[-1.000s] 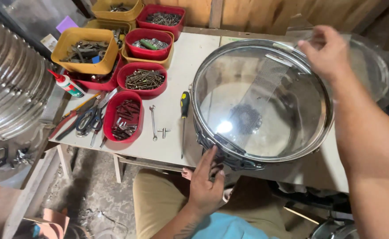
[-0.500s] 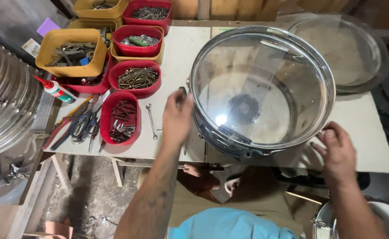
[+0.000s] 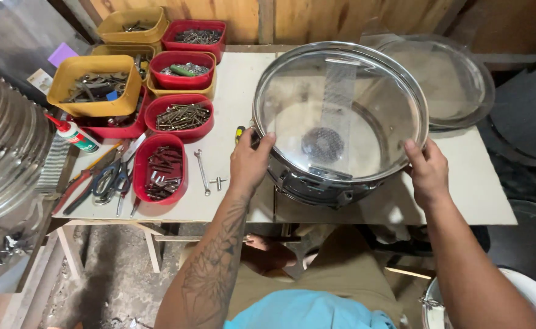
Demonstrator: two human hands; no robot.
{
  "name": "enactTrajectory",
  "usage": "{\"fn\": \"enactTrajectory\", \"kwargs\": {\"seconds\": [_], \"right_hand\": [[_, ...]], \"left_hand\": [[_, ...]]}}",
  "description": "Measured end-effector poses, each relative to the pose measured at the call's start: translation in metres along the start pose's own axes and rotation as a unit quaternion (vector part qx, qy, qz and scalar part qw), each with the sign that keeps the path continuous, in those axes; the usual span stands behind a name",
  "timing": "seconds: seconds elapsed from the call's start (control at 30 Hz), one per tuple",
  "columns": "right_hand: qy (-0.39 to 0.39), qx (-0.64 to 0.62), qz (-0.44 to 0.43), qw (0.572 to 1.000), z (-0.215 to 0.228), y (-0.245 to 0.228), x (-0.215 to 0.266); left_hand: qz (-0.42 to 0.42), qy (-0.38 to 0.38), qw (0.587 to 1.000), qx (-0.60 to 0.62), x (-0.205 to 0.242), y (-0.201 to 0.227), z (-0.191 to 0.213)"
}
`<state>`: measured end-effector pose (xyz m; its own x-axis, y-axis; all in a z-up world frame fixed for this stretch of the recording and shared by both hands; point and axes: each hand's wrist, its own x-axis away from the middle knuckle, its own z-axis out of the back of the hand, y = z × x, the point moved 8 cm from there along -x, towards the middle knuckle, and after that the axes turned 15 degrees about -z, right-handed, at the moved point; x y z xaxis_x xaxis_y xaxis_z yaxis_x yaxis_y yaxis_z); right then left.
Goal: The person places a mesh strip onto a clear drum head and secures it to a metal drum shell using a screwdriver. They tighten the lugs around the rim to attach the head to the shell.
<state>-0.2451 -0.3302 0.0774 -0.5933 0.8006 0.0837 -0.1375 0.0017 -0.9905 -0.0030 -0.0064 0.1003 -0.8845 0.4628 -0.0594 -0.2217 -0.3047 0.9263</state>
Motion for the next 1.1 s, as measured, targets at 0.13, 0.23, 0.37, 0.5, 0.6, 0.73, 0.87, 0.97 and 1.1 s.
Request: {"fn": "enactTrajectory", "kwargs": {"seconds": [0.13,0.23,0.37,0.5,0.6,0.73,0.87,0.97,1.1], "right_hand": [[-0.016,-0.005,-0.003,1.000,0.009,0.005,-0.036],[-0.024,-0.003,-0.005,1.000,0.010,0.010,-0.050],[-0.016,0.013,-0.001,1.000,0.012,0.010,-0.048],[0.012,0.040,0.010,0.999,0.018,0.027,-0.053],[0.020,0.034,0.023,0.999,0.010,0.007,-0.026],[0.022,0.048,0.036,0.998,0.005,-0.009,-0.013],[0.136,0.224,0.217,0.940,-0.001,-0.057,0.033],[0.060,0.262,0.438,0.858,-0.050,-0.090,0.089],[-0.069,0.393,0.475,0.784,-0.107,-0.101,0.123]], "left_hand": [[-0.007,-0.006,1.000,0.009,0.019,0.012,-0.009],[-0.018,0.018,1.000,0.001,0.016,0.002,-0.009],[-0.028,0.032,0.999,-0.013,0.008,-0.001,-0.006],[-0.037,0.023,0.999,-0.028,0.000,-0.010,-0.009],[-0.028,0.033,0.999,-0.019,0.002,-0.013,-0.012],[-0.033,0.047,0.998,0.001,-0.003,-0.022,-0.016],[-0.027,0.050,0.998,-0.002,-0.001,-0.027,-0.020],[-0.026,0.057,0.998,-0.004,-0.001,-0.036,-0.020],[-0.032,0.057,0.998,-0.006,0.005,-0.024,-0.018]]}}
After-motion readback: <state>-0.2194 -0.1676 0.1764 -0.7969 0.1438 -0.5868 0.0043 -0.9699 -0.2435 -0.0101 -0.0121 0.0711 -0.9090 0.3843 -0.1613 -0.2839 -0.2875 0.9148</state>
